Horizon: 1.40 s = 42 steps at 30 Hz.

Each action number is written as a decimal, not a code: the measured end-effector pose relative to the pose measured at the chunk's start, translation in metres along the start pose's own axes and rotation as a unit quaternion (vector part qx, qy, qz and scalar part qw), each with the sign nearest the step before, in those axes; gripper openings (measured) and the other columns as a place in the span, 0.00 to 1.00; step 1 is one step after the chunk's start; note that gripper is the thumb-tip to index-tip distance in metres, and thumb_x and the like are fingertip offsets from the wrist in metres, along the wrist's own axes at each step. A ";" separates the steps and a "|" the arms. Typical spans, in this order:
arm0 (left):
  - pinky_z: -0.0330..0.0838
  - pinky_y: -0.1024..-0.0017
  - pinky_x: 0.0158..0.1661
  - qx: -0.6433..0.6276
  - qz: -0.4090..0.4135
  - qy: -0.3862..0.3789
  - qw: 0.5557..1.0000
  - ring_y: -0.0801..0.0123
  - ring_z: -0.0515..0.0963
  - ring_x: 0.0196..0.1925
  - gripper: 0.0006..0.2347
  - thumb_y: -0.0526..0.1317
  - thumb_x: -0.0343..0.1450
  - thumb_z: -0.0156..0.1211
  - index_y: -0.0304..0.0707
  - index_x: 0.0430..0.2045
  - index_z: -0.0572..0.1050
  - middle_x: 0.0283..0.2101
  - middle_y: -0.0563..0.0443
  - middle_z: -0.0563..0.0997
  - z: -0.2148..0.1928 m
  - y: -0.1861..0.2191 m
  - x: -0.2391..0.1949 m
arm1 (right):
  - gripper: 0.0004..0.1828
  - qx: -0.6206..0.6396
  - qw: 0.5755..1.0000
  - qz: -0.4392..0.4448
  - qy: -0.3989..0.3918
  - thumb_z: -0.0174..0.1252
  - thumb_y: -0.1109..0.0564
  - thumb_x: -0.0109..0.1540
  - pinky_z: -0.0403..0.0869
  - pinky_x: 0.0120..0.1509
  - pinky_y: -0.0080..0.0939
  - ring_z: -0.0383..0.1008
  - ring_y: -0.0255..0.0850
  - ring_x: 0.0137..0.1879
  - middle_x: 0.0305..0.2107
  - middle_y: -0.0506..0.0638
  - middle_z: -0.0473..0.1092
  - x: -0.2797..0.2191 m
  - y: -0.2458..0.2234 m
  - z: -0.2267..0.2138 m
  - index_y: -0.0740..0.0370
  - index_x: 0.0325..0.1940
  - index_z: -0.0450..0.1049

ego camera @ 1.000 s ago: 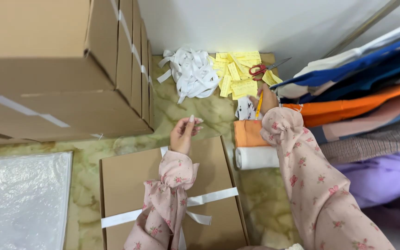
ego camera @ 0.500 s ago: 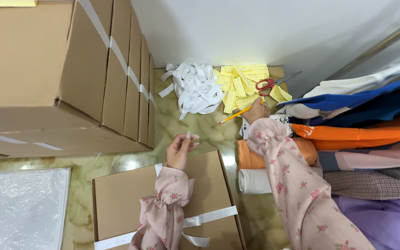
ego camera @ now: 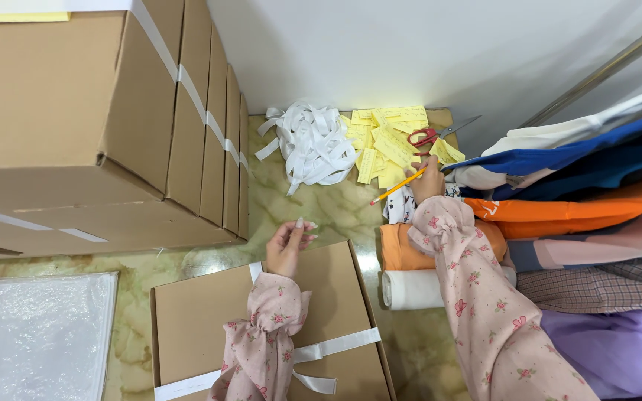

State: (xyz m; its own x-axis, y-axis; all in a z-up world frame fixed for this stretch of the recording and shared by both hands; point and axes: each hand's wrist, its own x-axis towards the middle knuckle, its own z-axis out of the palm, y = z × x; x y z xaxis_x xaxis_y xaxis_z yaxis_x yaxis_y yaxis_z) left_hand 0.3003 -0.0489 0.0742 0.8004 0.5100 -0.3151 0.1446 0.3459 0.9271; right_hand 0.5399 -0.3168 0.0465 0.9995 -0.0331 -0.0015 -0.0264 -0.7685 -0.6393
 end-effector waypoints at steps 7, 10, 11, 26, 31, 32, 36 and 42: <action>0.80 0.75 0.37 -0.008 0.003 0.003 1.000 0.71 0.84 0.33 0.10 0.45 0.74 0.61 0.39 0.35 0.82 0.35 0.48 0.85 -0.002 -0.003 -0.008 | 0.30 -0.057 0.994 -0.096 0.018 0.72 0.55 0.55 0.73 0.57 0.58 0.74 0.59 0.56 0.50 0.52 0.76 0.002 0.004 0.015 0.52 0.44 0.54; 0.79 0.76 0.37 -0.007 -0.001 0.007 1.000 0.71 0.84 0.33 0.10 0.46 0.74 0.61 0.39 0.35 0.82 0.35 0.48 0.85 -0.002 0.000 -0.008 | 0.34 -0.195 0.938 -0.271 0.094 0.74 0.48 0.50 0.75 0.51 0.53 0.76 0.57 0.47 0.36 0.61 0.76 0.028 0.022 0.047 0.56 0.52 0.63; 0.80 0.75 0.37 -0.008 0.001 0.011 1.000 0.70 0.84 0.33 0.10 0.45 0.74 0.61 0.38 0.35 0.82 0.35 0.47 0.85 -0.001 0.000 -0.008 | 0.33 -0.252 0.925 -0.270 0.092 0.73 0.47 0.50 0.75 0.51 0.52 0.76 0.56 0.48 0.36 0.59 0.76 0.037 0.027 0.060 0.57 0.50 0.62; 0.80 0.72 0.40 -0.023 -0.018 0.009 1.000 0.68 0.83 0.34 0.10 0.44 0.75 0.60 0.36 0.36 0.81 0.36 0.45 0.85 -0.001 -0.009 -0.003 | 0.27 0.274 0.941 -0.009 0.199 0.71 0.56 0.59 0.73 0.40 0.31 0.77 0.34 0.36 0.37 0.42 0.79 0.059 0.045 0.029 0.46 0.37 0.53; 0.80 0.73 0.39 -0.031 -0.021 -0.002 0.999 0.70 0.83 0.33 0.10 0.44 0.75 0.60 0.36 0.35 0.81 0.36 0.46 0.85 0.005 -0.004 -0.012 | 0.27 0.363 0.920 -0.050 0.139 0.67 0.66 0.61 0.73 0.39 0.26 0.75 0.29 0.37 0.41 0.52 0.78 0.032 0.040 0.001 0.51 0.40 0.51; 0.80 0.73 0.39 -0.032 -0.019 -0.001 0.999 0.70 0.83 0.33 0.10 0.44 0.75 0.60 0.36 0.35 0.81 0.36 0.45 0.85 0.005 -0.003 -0.014 | 0.24 0.205 0.952 -0.131 0.187 0.67 0.66 0.61 0.74 0.43 0.34 0.78 0.36 0.41 0.39 0.47 0.78 0.022 0.032 -0.010 0.52 0.37 0.54; 0.80 0.72 0.39 -0.028 -0.015 0.010 0.999 0.69 0.84 0.33 0.10 0.44 0.75 0.60 0.36 0.35 0.81 0.36 0.45 0.85 -0.001 -0.002 -0.018 | 0.19 -0.206 0.851 -0.318 0.363 0.67 0.60 0.56 0.76 0.41 0.33 0.74 0.40 0.35 0.22 0.44 0.66 0.020 0.055 -0.010 0.48 0.28 0.60; 0.80 0.73 0.39 -0.027 -0.016 0.010 0.999 0.69 0.83 0.33 0.10 0.44 0.75 0.60 0.35 0.36 0.81 0.36 0.44 0.84 0.000 0.002 -0.023 | 0.18 -0.191 0.929 -0.190 0.255 0.70 0.60 0.52 0.77 0.43 0.48 0.75 0.49 0.40 0.25 0.49 0.68 0.017 0.086 -0.003 0.50 0.34 0.65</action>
State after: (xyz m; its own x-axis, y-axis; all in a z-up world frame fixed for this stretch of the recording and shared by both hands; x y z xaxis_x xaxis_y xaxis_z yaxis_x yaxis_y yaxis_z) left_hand 0.2820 -0.0596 0.0834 0.7840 0.5134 -0.3489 0.1377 0.4043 0.9042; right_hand 0.5546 -0.3853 -0.0059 0.8020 0.0628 0.5940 0.2235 -0.9538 -0.2009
